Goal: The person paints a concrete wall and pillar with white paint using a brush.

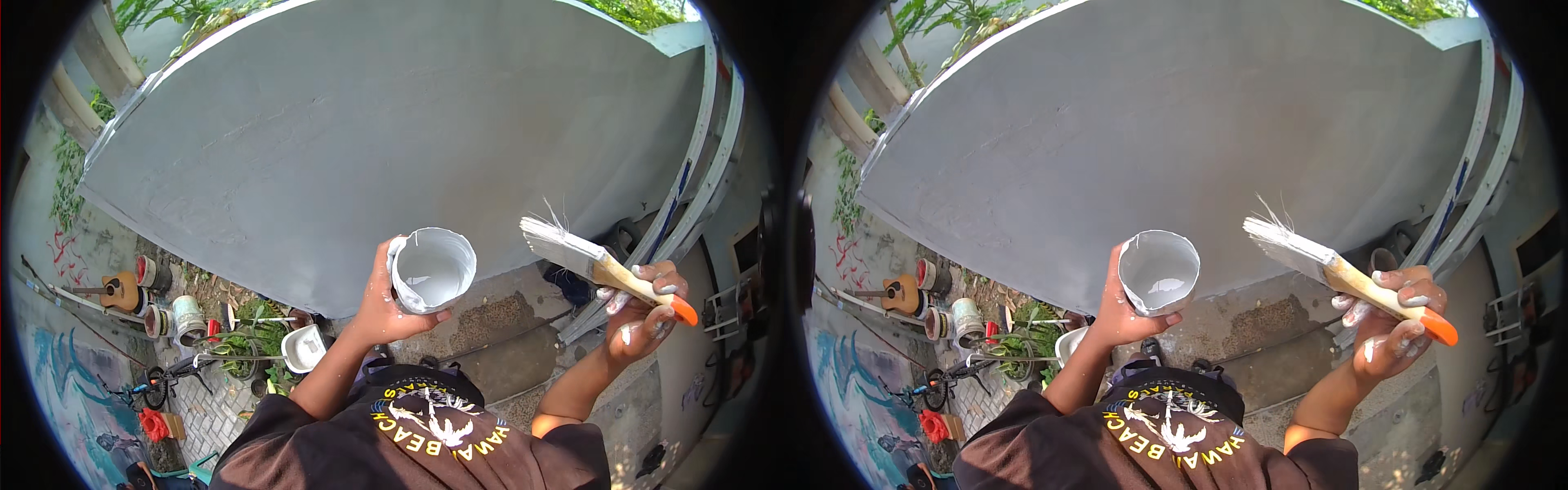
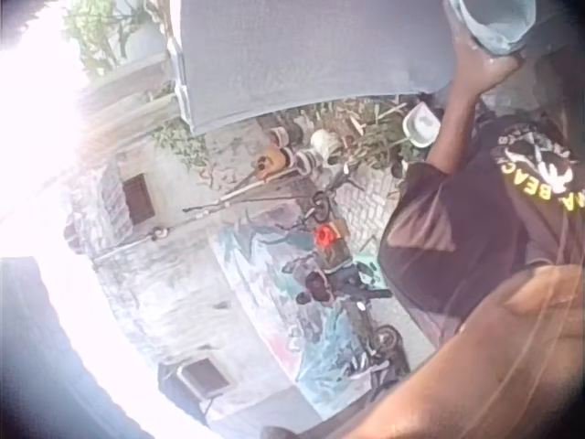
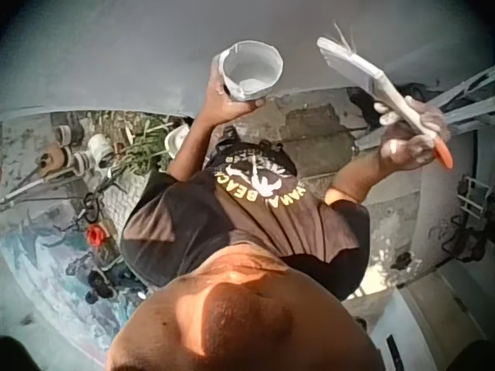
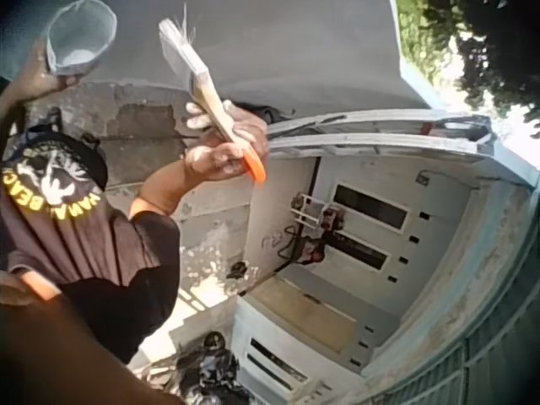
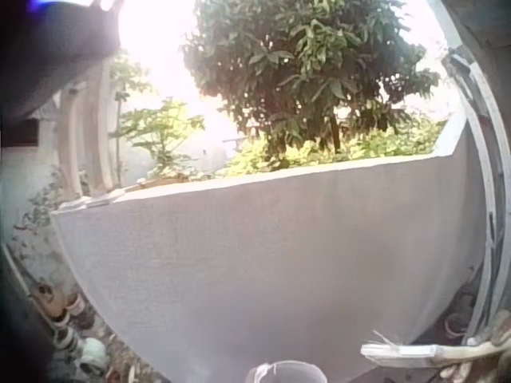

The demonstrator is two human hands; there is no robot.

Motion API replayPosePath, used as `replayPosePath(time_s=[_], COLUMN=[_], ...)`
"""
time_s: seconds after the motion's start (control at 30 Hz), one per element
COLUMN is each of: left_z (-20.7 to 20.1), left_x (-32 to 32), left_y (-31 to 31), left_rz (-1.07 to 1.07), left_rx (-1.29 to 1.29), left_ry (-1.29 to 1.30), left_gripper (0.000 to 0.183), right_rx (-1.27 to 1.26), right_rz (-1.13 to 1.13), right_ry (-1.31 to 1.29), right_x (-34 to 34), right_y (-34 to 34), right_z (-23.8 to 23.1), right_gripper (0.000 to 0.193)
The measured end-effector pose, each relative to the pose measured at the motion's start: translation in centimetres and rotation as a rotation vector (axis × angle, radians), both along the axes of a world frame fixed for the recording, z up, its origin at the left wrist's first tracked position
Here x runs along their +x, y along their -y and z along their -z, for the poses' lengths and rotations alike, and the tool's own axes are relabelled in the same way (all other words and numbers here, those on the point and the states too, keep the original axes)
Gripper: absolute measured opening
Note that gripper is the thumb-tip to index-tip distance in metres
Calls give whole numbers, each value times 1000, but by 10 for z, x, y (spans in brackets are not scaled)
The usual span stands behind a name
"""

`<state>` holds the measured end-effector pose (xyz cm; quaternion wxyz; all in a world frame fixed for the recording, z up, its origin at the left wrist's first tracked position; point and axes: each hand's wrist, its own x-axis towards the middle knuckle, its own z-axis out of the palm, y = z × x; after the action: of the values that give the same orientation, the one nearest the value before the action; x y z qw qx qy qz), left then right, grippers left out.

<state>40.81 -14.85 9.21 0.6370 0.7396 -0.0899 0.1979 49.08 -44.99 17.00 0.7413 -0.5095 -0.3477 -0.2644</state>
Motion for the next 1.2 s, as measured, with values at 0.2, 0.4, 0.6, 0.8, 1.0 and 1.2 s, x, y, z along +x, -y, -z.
replayPosePath(time_s=[0.2, 0.4, 0.6, 0.8, 1.0, 1.2], left_z=[-6, 5, 9, 1, 4, 7], left_x=[6, 10, 17, 24, 28, 27], left_y=[25, 31, 49, 65, 75, 70], left_rz=[-16, -16, 19, 140, 111, 67], left_rx=[-3, 115, 51, -65, -46, -2], left_ry=[9, 166, 144, 135, 69, 131], left_gripper=[95, 99, 99, 99, 98, 99], right_rx=[-188, -697, -696, -903, -832, -704], right_rz=[-158, -313, -303, -224, -86, -174], right_ry=[356, 398, 516, 434, 602, 643], right_x=[-26, -19, -19, -18, -28, -29], right_y=[-21, -44, -44, -37, -15, -10], right_z=[-46, -63, -61, -59, -47, -49], right_gripper=[34, 31, 29, 29, 31, 27])
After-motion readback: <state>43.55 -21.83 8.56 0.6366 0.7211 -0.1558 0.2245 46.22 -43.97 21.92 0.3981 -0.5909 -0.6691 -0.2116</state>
